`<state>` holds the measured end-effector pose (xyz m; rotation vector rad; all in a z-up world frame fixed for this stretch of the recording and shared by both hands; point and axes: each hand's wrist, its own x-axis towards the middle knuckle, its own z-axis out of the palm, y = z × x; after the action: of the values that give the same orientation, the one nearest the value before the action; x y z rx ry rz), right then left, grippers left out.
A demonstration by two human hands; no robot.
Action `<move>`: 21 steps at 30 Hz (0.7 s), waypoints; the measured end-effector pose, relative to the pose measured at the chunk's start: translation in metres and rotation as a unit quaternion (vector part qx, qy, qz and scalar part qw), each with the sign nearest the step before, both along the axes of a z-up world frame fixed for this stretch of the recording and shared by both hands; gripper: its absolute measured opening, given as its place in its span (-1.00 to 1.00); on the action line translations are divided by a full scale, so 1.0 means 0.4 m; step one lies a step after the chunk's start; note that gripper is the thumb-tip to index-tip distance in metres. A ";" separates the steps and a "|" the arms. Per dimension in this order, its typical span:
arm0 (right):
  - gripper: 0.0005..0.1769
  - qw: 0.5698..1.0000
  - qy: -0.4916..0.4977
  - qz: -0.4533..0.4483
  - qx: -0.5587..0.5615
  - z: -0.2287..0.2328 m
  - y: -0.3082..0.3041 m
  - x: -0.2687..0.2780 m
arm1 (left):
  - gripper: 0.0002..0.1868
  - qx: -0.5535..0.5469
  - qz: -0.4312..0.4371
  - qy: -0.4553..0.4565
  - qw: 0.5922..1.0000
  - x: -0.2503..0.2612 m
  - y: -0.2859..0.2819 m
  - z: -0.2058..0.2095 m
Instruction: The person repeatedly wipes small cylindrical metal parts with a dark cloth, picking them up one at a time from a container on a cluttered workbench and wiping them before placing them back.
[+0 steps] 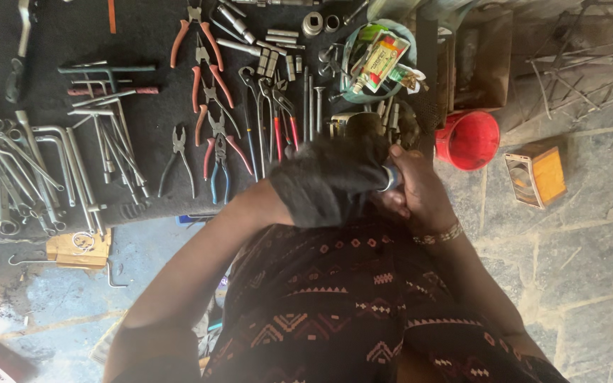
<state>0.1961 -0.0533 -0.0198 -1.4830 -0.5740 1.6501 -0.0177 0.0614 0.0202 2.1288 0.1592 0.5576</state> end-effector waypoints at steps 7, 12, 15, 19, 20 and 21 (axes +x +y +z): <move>-0.80 0.922 -0.244 -0.019 0.299 0.034 -0.009 -0.002 | -0.67 0.055 -0.016 -0.074 0.996 0.007 -0.044 -0.168; -0.49 0.909 -0.113 -0.028 0.401 0.056 -0.004 0.002 | -0.71 -0.615 -0.090 -0.173 0.764 0.008 -0.086 -0.205; -0.45 0.913 -0.061 -0.029 0.401 0.055 -0.010 0.008 | -0.73 -0.649 -0.085 -0.186 0.732 0.015 -0.099 -0.238; -0.41 0.913 -0.005 -0.009 0.408 0.030 -0.008 0.036 | -0.76 -0.609 -0.022 -0.190 0.770 0.033 -0.126 -0.302; -0.43 0.912 0.042 -0.001 0.408 0.013 0.007 0.042 | -0.75 -0.571 0.022 -0.171 0.803 0.035 -0.137 -0.316; -0.45 0.915 0.080 0.000 0.395 0.005 0.008 0.045 | -0.72 -0.727 -0.068 -0.223 0.645 0.063 -0.142 -0.332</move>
<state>0.2142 -0.0499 -0.0176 -0.7431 -0.9964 1.2789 0.0077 0.0047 -0.1124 0.3706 0.0945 0.5304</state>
